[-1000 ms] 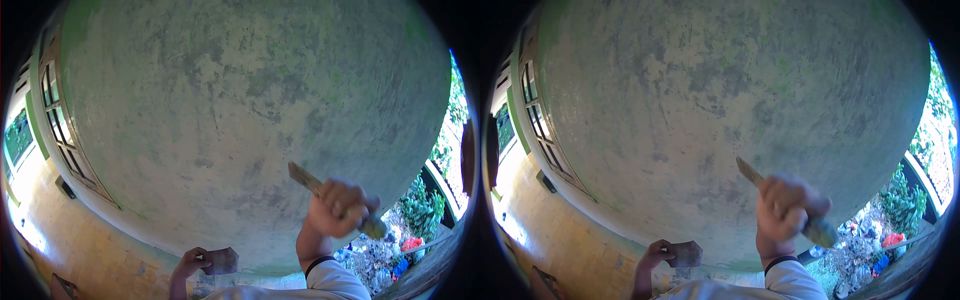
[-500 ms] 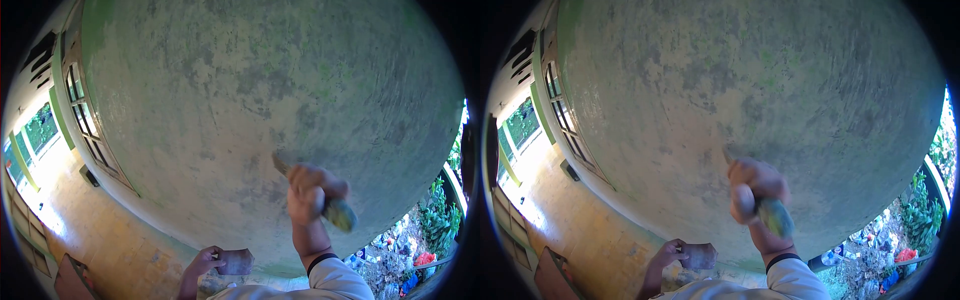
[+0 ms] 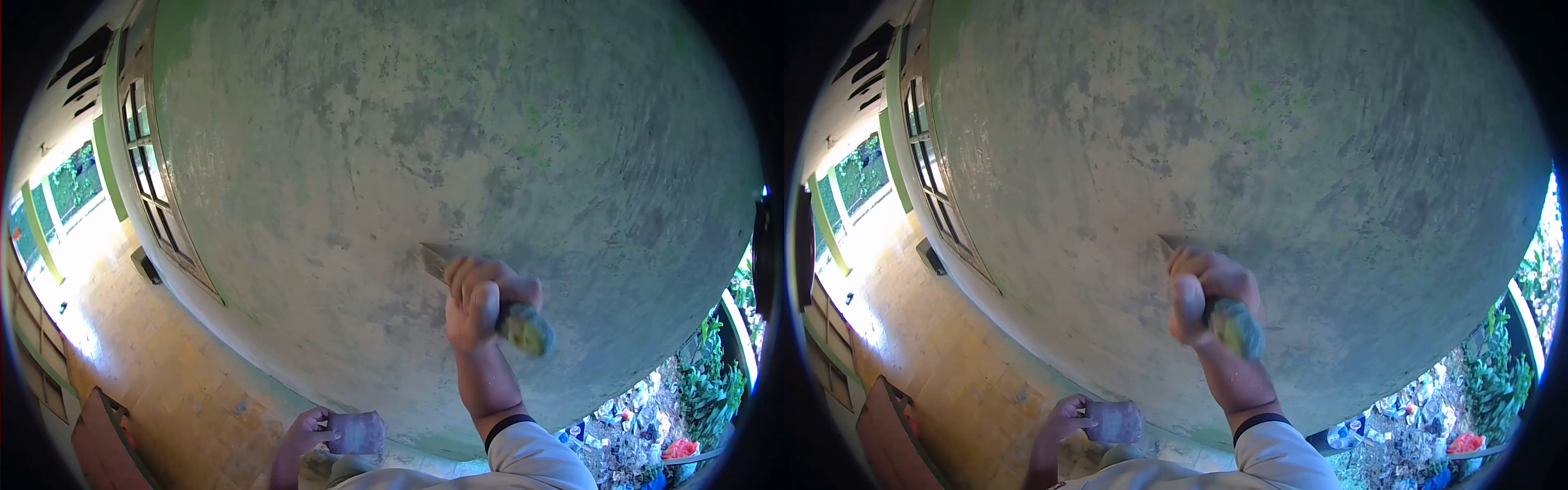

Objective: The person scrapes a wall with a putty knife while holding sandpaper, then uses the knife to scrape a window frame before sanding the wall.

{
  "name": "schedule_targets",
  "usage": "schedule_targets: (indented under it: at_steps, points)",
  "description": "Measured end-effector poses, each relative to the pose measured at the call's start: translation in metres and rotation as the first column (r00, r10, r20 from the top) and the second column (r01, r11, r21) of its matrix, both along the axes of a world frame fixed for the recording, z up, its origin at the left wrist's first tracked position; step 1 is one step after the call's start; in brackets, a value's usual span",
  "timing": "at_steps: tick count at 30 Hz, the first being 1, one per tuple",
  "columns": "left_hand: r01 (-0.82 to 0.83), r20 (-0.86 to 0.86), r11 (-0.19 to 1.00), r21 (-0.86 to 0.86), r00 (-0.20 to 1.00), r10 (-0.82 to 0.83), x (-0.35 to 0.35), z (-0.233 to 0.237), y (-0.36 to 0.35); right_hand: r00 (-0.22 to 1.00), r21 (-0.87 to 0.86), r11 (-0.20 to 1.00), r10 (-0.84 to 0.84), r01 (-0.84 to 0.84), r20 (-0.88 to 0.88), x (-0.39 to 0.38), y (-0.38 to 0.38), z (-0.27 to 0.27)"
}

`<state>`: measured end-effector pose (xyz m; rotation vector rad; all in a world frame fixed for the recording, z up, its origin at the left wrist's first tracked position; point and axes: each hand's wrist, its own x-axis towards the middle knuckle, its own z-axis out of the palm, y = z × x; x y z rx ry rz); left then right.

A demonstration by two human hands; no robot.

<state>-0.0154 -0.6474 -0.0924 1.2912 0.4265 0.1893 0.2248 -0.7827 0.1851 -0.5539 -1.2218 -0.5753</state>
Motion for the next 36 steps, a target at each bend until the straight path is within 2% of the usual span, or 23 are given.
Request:
schedule_targets:
  at_steps: [1,3,4,5,7,8,9,11,13,15,16,18,19,21,22,23,25,26,29,31,33,34,36]
  points:
    - [-0.005,-0.001,1.0,0.01,1.0,0.005,-0.001,0.0,0.003,1.0,-0.001,1.0,0.003,-0.003,0.004,-0.008,-0.008,0.0]
    - [-0.024,0.004,0.999,0.027,1.0,0.024,-0.002,-0.003,0.01,0.97,0.155,0.987,-0.067,0.031,0.233,-0.022,-0.025,0.002]
    - [-0.035,-0.004,0.998,0.042,0.999,0.036,-0.002,-0.005,0.014,0.967,0.351,0.934,-0.022,-0.071,0.255,-0.025,-0.017,0.001]
    - [-0.029,-0.007,0.999,0.035,1.0,0.029,-0.001,-0.007,0.019,0.967,0.344,0.937,-0.026,-0.064,0.252,-0.02,-0.01,0.002]
    - [-0.005,0.038,0.997,0.079,0.999,0.002,0.005,-0.005,0.032,0.981,0.154,0.984,-0.112,0.088,0.16,-0.005,0.002,0.006]
    - [0.01,0.036,0.997,0.078,0.999,-0.013,0.009,-0.001,0.039,0.972,0.088,0.992,-0.104,0.087,0.211,-0.004,-0.001,0.008]
    - [0.023,0.058,0.997,0.08,0.998,-0.027,0.015,0.003,0.046,0.97,0.09,0.991,-0.115,0.098,0.213,-0.005,-0.004,0.009]
    - [0.045,0.073,0.996,0.081,0.996,-0.051,0.022,0.014,0.062,0.95,0.317,0.948,-0.132,0.037,0.283,-0.013,-0.009,0.007]
    - [0.053,0.022,0.997,0.049,0.998,-0.054,0.032,0.028,0.073,0.951,0.289,0.956,-0.133,0.049,0.278,-0.014,-0.007,0.007]
    - [0.086,0.012,0.991,0.1,0.996,-0.088,0.043,0.03,0.088,0.968,0.109,0.985,-0.152,0.132,0.199,-0.005,0.005,0.006]
    - [0.093,0.015,0.984,0.153,0.995,-0.096,0.05,0.032,0.095,0.965,0.107,0.982,-0.173,0.155,0.195,-0.006,0.005,0.006]
    - [0.123,0.027,0.983,0.138,0.991,-0.128,0.06,0.04,0.108,0.942,0.248,0.964,-0.166,0.093,0.291,-0.011,0.006,0.005]
    - [0.132,0.046,0.984,0.122,0.989,-0.138,0.067,0.044,0.115,0.94,0.246,0.963,-0.179,0.107,0.292,-0.012,0.006,0.006]
    - [0.155,0.069,0.982,0.107,0.984,-0.163,0.079,0.042,0.127,0.943,0.115,0.964,-0.26,0.241,0.209,-0.015,0.006,0.006]
    - [0.168,0.087,0.981,0.095,0.981,-0.176,0.083,0.04,0.131,0.942,0.249,0.948,-0.254,0.198,0.218,-0.011,0.02,0.012]
    - [0.193,0.08,0.977,0.088,0.977,-0.2,0.089,0.041,0.134,0.938,0.242,0.944,-0.276,0.224,0.212,-0.011,0.019,0.012]
    - [0.268,0.123,0.963,0.039,0.955,-0.271,0.098,0.045,0.143,0.961,0.278,0.951,-0.193,0.134,0.196,-0.012,0.013,0.014]
    - [0.29,0.12,0.956,0.04,0.949,-0.292,0.103,0.047,0.147,0.971,0.347,0.937,-0.105,0.024,0.217,-0.016,0.007,0.013]
    - [0.33,0.113,0.943,0.04,0.936,-0.333,0.116,0.049,0.157,0.97,0.254,0.959,-0.174,0.128,0.169,-0.007,0.006,0.009]
    - [0.347,0.198,0.935,0.064,0.914,-0.353,0.125,0.05,0.165,0.956,0.263,0.946,-0.239,0.191,0.167,-0.009,0.012,0.022]
    - [0.377,0.221,0.925,0.056,0.898,-0.379,0.129,0.055,0.17,0.969,0.173,0.981,-0.127,0.091,0.211,-0.015,0.005,0.026]
    - [0.388,0.256,0.921,0.048,0.886,-0.386,0.133,0.059,0.173,0.95,0.184,0.982,-0.101,0.047,0.295,-0.02,-0.004,0.027]
    - [0.418,0.247,0.907,0.046,0.875,-0.416,0.137,0.063,0.179,0.954,0.203,0.976,-0.133,0.079,0.268,-0.017,0.0,0.024]
